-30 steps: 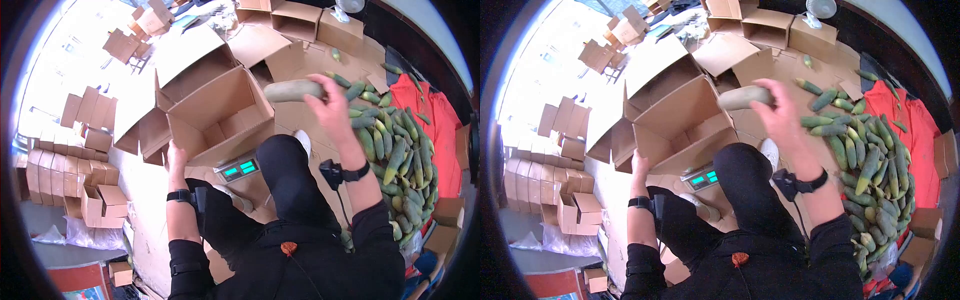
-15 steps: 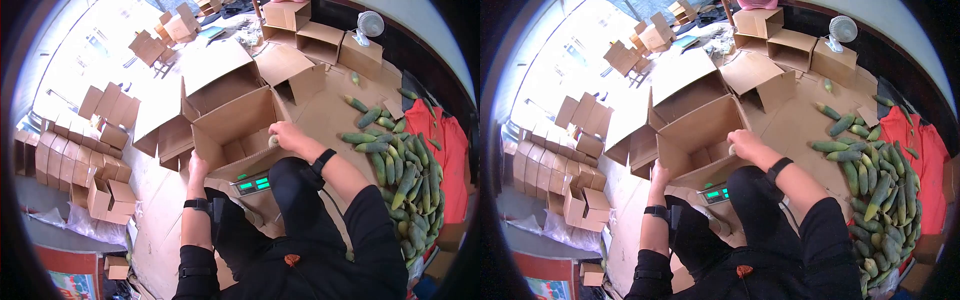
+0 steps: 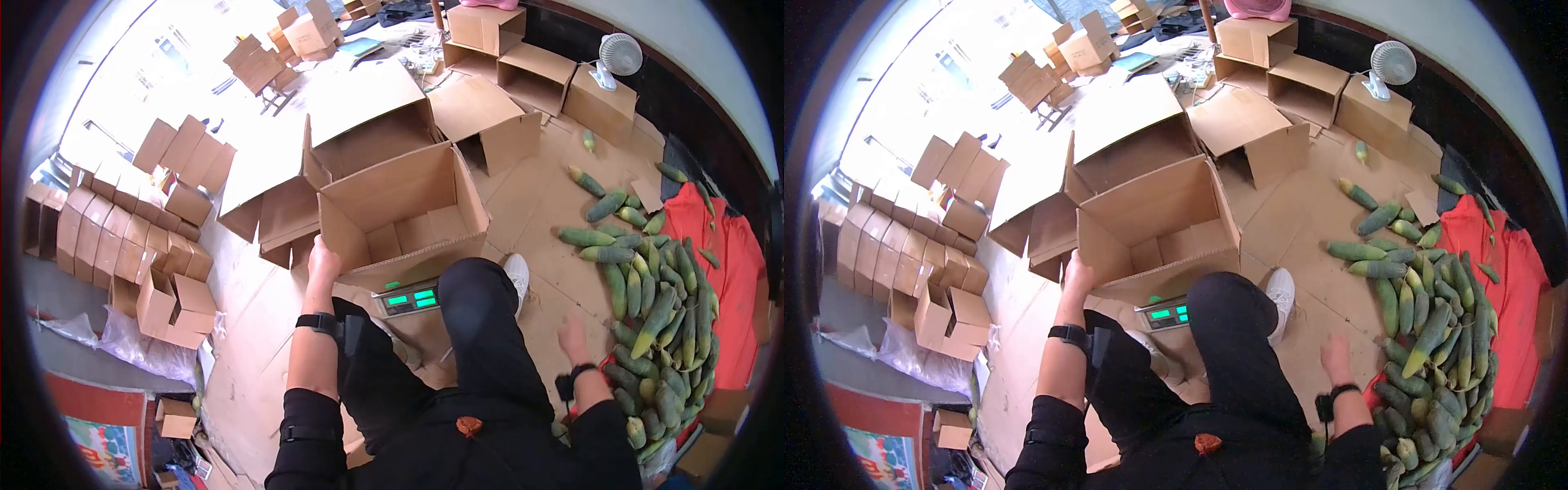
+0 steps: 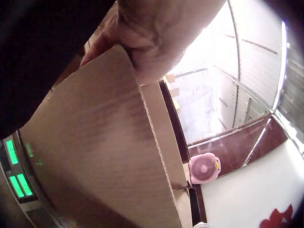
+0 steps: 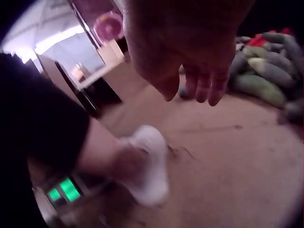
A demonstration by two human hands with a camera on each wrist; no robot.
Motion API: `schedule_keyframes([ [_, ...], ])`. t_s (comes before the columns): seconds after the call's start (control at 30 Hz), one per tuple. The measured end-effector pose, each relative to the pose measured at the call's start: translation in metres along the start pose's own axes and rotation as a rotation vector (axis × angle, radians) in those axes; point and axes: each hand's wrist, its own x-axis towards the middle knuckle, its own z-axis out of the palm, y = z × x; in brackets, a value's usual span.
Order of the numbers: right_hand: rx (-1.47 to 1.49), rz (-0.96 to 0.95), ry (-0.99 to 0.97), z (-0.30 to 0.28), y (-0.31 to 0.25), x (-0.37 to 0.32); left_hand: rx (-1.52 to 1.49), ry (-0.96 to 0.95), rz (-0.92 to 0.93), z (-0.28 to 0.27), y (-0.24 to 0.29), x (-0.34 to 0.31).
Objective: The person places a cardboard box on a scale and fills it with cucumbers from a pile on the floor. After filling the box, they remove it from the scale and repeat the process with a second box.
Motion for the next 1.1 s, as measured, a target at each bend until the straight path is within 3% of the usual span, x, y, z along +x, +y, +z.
schedule_keyframes([
  [0.1, -0.119, 0.242, -0.351, 0.02, 0.034, -0.086, 0.026, 0.009, 0.003, 0.002, 0.0, 0.001],
  [0.23, -0.242, 0.343, -0.779, 0.015, 0.024, -0.163, 0.071, 0.007, -0.038, -0.005, 0.016, -0.007],
  [0.3, -0.133, 0.336, -1.027, 0.053, 0.063, -0.195, 0.071, 0.009, -0.046, -0.004, 0.014, -0.006],
  [0.5, -0.243, 0.562, -0.779, 0.041, 0.034, -0.225, 0.072, 0.021, -0.028, 0.001, 0.007, 0.0],
  [0.63, -0.235, 0.773, -0.773, 0.055, 0.044, -0.224, 0.089, 0.017, -0.014, 0.005, 0.002, 0.004],
  [0.7, -0.249, 0.791, -0.939, 0.061, 0.058, -0.228, 0.093, 0.033, -0.043, 0.005, 0.006, 0.003],
  [0.8, -0.382, 0.756, -0.799, 0.029, 0.029, -0.227, 0.057, 0.051, -0.037, 0.011, -0.001, 0.006],
  [0.93, -0.258, 0.675, -0.917, 0.068, 0.062, -0.228, 0.054, 0.055, -0.018, 0.01, 0.001, 0.006],
  [1.03, -0.048, 0.604, -0.786, 0.081, 0.071, -0.209, 0.073, 0.055, -0.027, 0.011, -0.001, 0.009],
  [1.1, 0.079, 0.479, -0.541, 0.051, 0.042, -0.168, 0.087, 0.044, -0.029, 0.007, 0.003, 0.007],
])
